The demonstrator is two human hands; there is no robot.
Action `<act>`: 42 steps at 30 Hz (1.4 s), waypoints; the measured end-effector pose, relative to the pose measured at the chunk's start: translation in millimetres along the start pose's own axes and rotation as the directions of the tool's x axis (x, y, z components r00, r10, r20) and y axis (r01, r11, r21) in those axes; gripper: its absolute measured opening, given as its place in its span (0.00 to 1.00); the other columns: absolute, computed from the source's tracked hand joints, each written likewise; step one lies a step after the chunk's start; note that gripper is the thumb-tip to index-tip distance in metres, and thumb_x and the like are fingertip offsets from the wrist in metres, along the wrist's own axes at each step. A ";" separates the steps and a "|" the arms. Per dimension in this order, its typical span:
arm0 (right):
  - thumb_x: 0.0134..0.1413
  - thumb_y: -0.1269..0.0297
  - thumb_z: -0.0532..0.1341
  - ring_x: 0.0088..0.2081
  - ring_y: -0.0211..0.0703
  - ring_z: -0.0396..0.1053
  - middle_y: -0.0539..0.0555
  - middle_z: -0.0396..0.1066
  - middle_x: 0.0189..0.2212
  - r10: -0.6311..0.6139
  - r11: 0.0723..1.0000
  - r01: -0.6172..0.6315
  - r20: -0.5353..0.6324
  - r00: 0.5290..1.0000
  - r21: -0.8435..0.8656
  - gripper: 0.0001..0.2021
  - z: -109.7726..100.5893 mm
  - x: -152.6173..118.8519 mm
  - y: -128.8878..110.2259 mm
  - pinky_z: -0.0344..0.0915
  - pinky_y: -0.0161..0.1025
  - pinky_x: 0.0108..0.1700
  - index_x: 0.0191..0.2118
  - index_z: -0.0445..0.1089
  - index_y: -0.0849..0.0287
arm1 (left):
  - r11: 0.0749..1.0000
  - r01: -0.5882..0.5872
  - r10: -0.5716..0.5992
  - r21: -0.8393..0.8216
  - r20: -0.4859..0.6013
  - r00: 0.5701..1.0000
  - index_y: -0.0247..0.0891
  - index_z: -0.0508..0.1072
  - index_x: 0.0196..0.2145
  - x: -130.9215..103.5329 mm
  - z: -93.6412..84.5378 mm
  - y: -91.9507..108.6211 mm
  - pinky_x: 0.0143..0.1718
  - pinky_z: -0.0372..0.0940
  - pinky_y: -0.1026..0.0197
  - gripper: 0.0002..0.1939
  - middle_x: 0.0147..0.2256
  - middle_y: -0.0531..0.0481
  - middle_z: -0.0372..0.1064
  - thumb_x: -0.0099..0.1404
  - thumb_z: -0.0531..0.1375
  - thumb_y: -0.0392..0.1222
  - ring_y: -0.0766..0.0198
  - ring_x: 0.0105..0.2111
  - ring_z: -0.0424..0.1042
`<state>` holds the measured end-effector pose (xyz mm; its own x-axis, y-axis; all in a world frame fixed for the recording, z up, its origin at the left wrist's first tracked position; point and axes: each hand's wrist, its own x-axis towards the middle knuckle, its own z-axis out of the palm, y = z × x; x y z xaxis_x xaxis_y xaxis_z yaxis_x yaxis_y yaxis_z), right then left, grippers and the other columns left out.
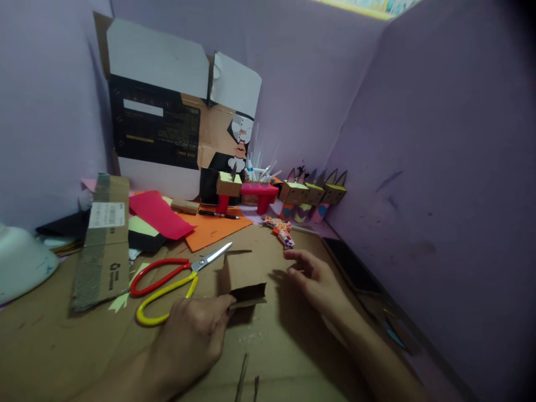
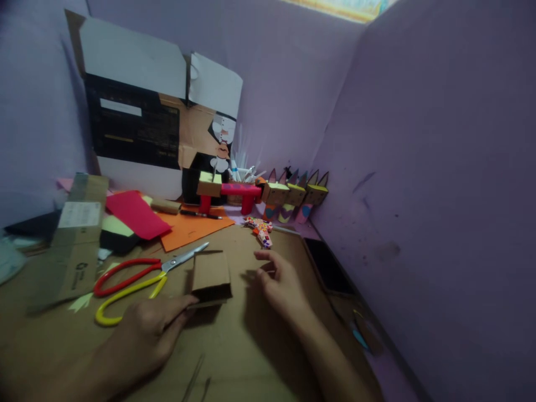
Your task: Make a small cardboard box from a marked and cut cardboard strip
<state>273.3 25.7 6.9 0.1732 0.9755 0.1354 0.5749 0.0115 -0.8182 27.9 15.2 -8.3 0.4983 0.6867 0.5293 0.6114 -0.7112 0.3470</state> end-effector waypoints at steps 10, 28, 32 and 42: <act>0.51 0.56 0.60 0.32 0.47 0.70 0.53 0.72 0.23 0.186 0.931 -0.188 -0.037 0.982 -0.314 0.15 -17.4 88.2 8.2 0.63 0.39 0.33 0.25 0.71 0.64 | 0.998 0.029 -0.033 0.054 0.083 0.996 0.41 0.74 0.37 -1.3 3.8 -0.6 0.25 0.66 0.63 0.14 0.27 0.50 0.76 0.59 0.51 0.33 0.61 0.25 0.75; 0.41 0.63 0.66 0.20 0.33 0.61 0.44 0.61 0.22 0.208 0.895 -0.155 -0.086 0.974 0.418 0.15 -14.8 44.3 -16.4 0.66 0.33 0.23 0.34 0.61 0.58 | 0.998 0.062 -0.062 0.026 0.020 0.998 0.42 0.75 0.35 -0.2 6.7 0.4 0.24 0.65 0.66 0.14 0.22 0.50 0.74 0.58 0.51 0.33 0.63 0.22 0.73; 0.33 0.51 0.68 0.12 0.30 0.54 0.40 0.54 0.13 0.112 0.757 -0.160 0.116 0.987 0.634 0.22 -20.3 4.6 -4.7 0.60 0.32 0.16 0.33 0.63 0.58 | 0.997 0.075 -0.076 0.011 0.038 0.996 0.42 0.75 0.36 0.7 7.9 0.9 0.24 0.64 0.66 0.14 0.22 0.50 0.74 0.60 0.51 0.34 0.63 0.22 0.73; 0.44 0.50 0.64 0.20 0.33 0.66 0.51 0.69 0.25 -0.009 0.685 -0.240 0.337 0.941 0.688 0.18 -2.5 -39.7 -12.9 0.65 0.31 0.20 0.34 0.68 0.61 | 0.998 0.053 -0.054 0.016 0.103 0.993 0.43 0.74 0.36 2.6 8.4 -1.8 0.25 0.65 0.67 0.13 0.24 0.51 0.75 0.63 0.50 0.37 0.63 0.24 0.74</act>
<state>261.0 -13.7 13.5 -0.1120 0.9923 -0.0534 -0.1975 -0.0749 -0.9774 33.3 19.5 -14.0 0.5253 0.7359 0.4273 0.6467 -0.6716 0.3616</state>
